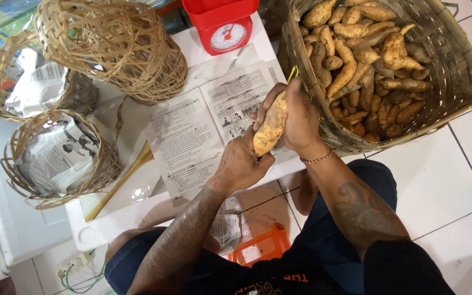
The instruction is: Cleaning and inspecting tubers by hand, rubbing off dirt and skin before further processing.
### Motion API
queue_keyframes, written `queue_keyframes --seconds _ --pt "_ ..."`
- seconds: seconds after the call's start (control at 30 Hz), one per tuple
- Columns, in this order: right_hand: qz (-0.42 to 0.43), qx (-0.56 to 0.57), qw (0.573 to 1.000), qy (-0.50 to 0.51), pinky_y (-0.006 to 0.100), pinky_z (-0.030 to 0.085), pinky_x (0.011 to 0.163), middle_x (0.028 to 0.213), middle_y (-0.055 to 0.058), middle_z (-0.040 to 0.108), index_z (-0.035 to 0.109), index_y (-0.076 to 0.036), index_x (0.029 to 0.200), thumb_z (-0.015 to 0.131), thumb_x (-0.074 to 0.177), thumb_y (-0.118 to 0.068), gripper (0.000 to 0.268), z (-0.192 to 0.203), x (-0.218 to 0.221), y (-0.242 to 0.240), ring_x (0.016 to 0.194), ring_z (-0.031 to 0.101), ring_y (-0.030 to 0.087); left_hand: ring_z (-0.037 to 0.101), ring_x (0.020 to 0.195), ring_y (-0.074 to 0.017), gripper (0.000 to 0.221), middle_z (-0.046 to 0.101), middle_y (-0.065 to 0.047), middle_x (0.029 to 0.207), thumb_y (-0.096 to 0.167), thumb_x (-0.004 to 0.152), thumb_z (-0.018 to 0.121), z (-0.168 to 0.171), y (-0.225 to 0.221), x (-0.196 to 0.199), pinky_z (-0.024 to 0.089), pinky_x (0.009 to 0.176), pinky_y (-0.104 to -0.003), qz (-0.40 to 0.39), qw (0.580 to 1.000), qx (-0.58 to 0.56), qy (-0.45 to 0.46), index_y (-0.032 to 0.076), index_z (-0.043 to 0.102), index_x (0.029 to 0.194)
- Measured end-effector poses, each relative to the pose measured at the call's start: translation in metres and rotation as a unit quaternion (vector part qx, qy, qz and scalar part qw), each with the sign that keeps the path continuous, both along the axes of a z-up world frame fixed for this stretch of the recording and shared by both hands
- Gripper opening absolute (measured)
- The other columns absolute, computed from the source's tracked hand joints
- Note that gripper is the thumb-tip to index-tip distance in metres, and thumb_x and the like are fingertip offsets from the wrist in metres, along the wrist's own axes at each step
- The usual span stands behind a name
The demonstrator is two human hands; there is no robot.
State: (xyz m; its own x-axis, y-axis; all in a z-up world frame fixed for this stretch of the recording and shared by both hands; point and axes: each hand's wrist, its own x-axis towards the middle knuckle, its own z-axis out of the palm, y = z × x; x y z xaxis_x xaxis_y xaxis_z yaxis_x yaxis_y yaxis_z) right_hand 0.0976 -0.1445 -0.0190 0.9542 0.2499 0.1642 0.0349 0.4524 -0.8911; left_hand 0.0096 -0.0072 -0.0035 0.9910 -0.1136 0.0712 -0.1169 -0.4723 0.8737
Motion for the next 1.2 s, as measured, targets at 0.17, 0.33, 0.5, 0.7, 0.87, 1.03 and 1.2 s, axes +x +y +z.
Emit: queue_keyframes --seconds 0.17,0.33,0.5,0.7,0.87,1.03,1.2 --pt "0.114 -0.017 0.992 -0.059 0.045 0.057 0.088 0.09 0.019 0.069 0.047 -0.002 0.132 0.023 0.108 -0.055 0.062 0.011 -0.009 0.003 0.085 0.072 0.028 0.066 0.065 -0.0502 0.026 0.061 -0.026 0.065 0.016 0.073 0.07 -0.023 -0.007 0.006 0.048 0.054 -0.051 0.017 0.998 -0.065 0.015 0.001 0.057 0.09" --pt "0.043 -0.063 0.988 -0.133 0.038 0.054 0.09 0.103 0.016 0.066 0.044 0.0 0.126 0.074 0.089 -0.005 0.048 0.006 -0.017 0.019 0.094 0.068 0.022 0.069 0.083 -0.0476 0.058 0.068 -0.034 0.088 0.006 0.079 0.068 0.005 -0.012 0.009 0.051 0.068 -0.056 0.031 0.985 -0.171 -0.009 -0.005 0.041 0.129" --pt "0.035 -0.04 0.995 -0.085 0.037 0.059 0.077 0.081 0.014 0.067 0.053 -0.002 0.101 0.071 0.09 -0.004 0.021 0.017 -0.018 0.01 0.072 0.07 0.022 0.067 0.068 -0.035 0.033 0.066 -0.026 0.078 0.002 0.081 0.068 -0.018 -0.009 0.001 0.056 0.064 -0.045 0.005 0.969 -0.246 -0.03 -0.005 0.054 0.11" --pt "0.31 0.166 0.932 -0.087 0.036 0.056 0.082 0.076 0.006 0.065 0.063 -0.017 0.086 0.031 0.105 -0.065 0.062 0.024 -0.003 -0.002 0.081 0.067 0.023 0.061 0.057 -0.0189 0.02 0.064 -0.01 0.067 -0.01 0.071 0.069 -0.051 0.006 0.001 0.048 0.054 -0.03 -0.157 0.911 -0.378 0.044 -0.001 0.069 0.088" --pt "0.056 -0.049 0.993 -0.095 0.04 0.054 0.094 0.1 0.015 0.069 0.049 0.003 0.125 0.055 0.102 -0.045 0.053 0.008 -0.01 0.001 0.097 0.068 0.026 0.068 0.054 -0.0399 0.03 0.065 -0.022 0.065 0.018 0.089 0.075 0.014 0.005 0.004 0.055 0.053 -0.045 -0.05 0.989 -0.134 -0.044 -0.002 0.06 0.106" --pt "-0.001 -0.113 0.982 -0.154 0.034 0.051 0.084 0.1 0.016 0.065 0.044 0.0 0.128 0.059 0.104 -0.032 0.042 0.016 -0.016 0.011 0.094 0.065 0.023 0.069 0.075 -0.0536 0.041 0.067 -0.027 0.078 0.031 0.086 0.073 0.037 0.007 0.005 0.052 0.06 -0.06 0.021 0.999 -0.009 -0.049 0.009 0.053 0.116" --pt "-0.024 -0.083 0.987 -0.133 0.031 0.048 0.079 0.077 0.013 0.064 0.053 -0.003 0.096 0.047 0.108 -0.039 0.039 0.017 -0.015 0.01 0.077 0.064 0.019 0.068 0.074 -0.054 0.046 0.067 -0.027 0.08 0.031 0.086 0.072 -0.007 0.011 0.009 0.053 0.057 -0.059 -0.035 0.994 0.0 -0.105 -0.001 0.056 0.115"
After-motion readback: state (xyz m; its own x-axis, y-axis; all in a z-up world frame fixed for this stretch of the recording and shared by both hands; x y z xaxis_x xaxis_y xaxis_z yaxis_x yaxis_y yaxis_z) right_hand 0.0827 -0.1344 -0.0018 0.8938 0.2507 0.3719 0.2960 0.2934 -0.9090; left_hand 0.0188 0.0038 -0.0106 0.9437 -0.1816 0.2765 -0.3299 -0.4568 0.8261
